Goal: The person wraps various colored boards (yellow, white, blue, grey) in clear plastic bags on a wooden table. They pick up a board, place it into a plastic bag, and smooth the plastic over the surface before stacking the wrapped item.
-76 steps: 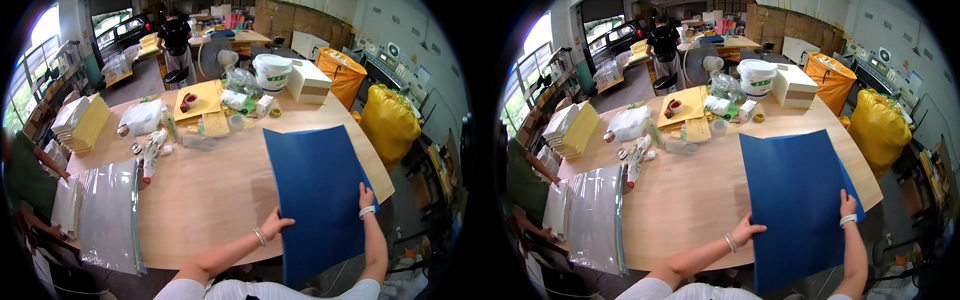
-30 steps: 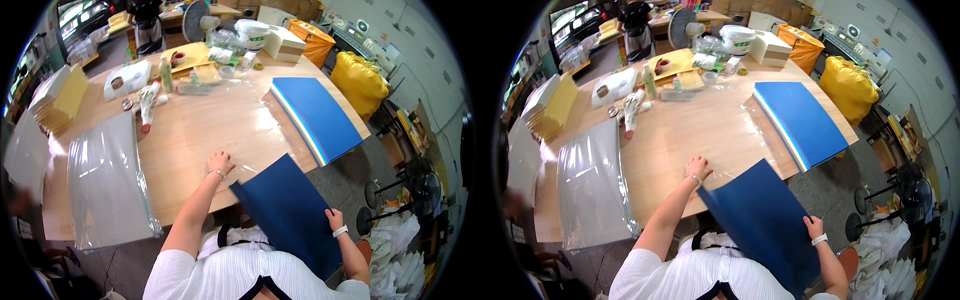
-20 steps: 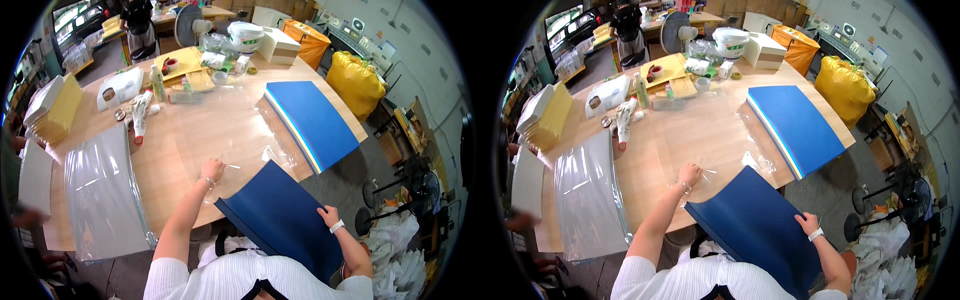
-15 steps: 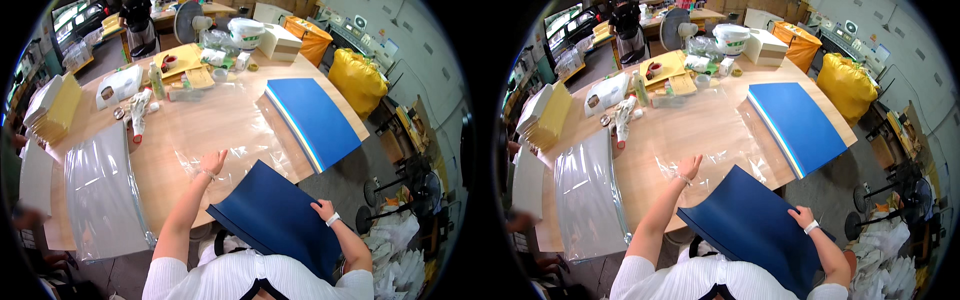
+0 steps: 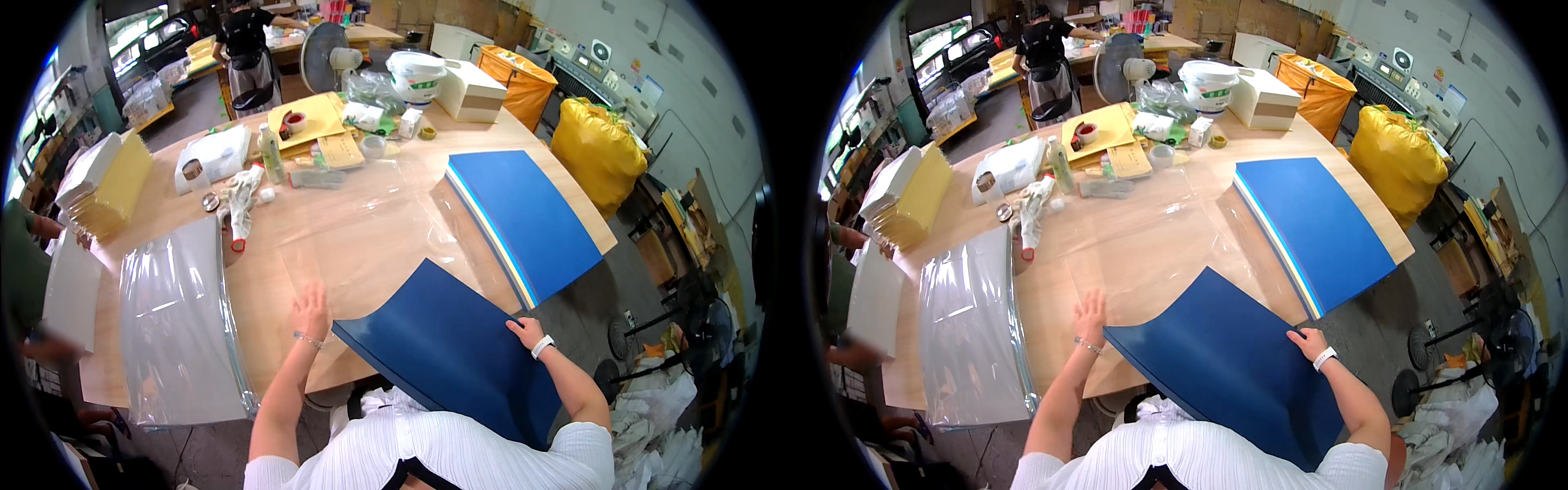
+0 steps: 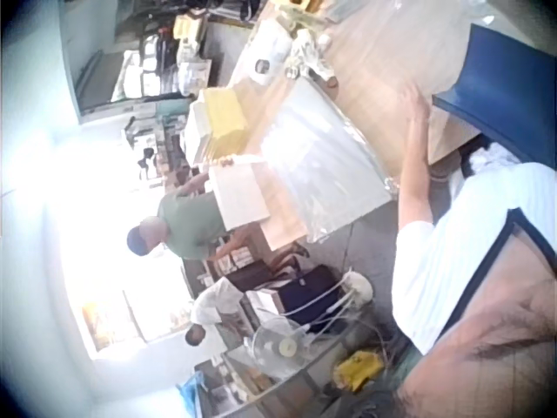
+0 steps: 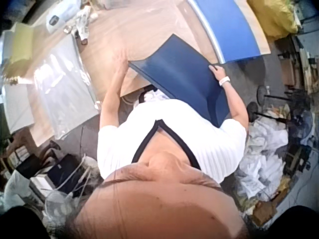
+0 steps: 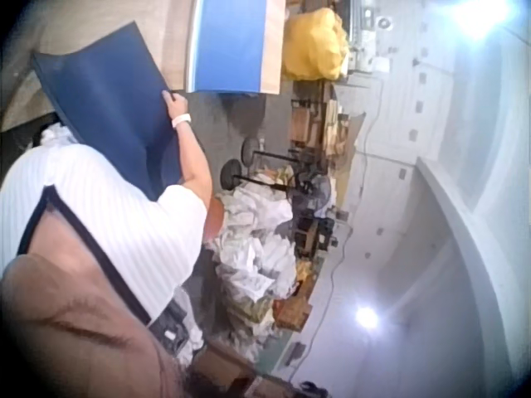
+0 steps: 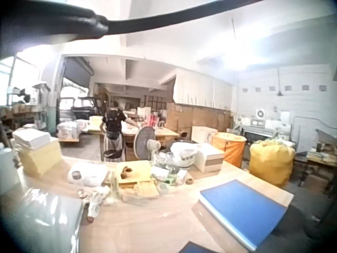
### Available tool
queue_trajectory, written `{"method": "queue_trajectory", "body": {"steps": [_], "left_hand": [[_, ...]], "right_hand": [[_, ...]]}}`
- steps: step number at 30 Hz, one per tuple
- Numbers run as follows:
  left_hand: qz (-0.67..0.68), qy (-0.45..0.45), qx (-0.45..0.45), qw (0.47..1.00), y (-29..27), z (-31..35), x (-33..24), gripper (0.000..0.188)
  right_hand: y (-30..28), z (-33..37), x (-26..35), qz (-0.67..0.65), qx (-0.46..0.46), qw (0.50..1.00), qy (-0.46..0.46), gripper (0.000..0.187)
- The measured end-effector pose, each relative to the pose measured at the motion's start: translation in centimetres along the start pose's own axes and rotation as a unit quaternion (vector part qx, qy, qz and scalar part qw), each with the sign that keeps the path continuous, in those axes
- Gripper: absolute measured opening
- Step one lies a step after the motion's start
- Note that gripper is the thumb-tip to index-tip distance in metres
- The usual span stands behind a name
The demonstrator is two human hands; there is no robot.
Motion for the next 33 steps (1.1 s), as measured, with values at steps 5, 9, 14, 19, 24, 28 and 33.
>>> {"method": "queue_trajectory", "body": {"steps": [5,9,14,19,24,28,33], "left_hand": [[0.156,-0.123,-0.024,0.980,-1.2,-3.0,3.7,0.014],[0.205,-0.137,0.014,0.969,-3.4,-7.5,4.4,0.020],[0.217,-0.139,-0.021,0.966,-3.6,-8.2,5.3,0.019],[0.211,0.007,-0.006,0.978,-4.6,-6.1,4.7,0.008],[0.040,-0.118,-0.053,0.991,-5.3,0.5,7.2,0.030],[0.595,-0.500,0.208,0.595,0.8,3.8,9.1,0.046],[0.728,-0.397,0.211,0.517,-1.5,1.3,4.9,0.049]], "right_hand": [[0.9,-3.7,0.3,-0.032,0.024,0.998,-0.041,0.050],[3.1,-5.7,4.5,-0.069,0.092,0.990,-0.077,0.048],[5.6,-6.4,7.6,-0.042,0.132,0.981,-0.138,0.043],[6.7,-6.1,8.0,-0.123,0.185,0.973,-0.068,0.043],[4.0,-5.9,3.7,-0.078,0.079,0.994,0.002,0.045],[1.9,-4.8,4.6,-0.085,0.003,0.996,0.021,0.048],[1.0,-6.6,2.9,-0.021,-0.044,0.999,0.001,0.052]]}}
Point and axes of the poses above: each hand's wrist, its own z-axis away from the middle knuckle, its own y-axis out of the palm, x = y × z, the point moved 7 cm from there along -z, towards the middle knuckle, and after that the axes turned 4 degrees about x, right-handed, at the moved point
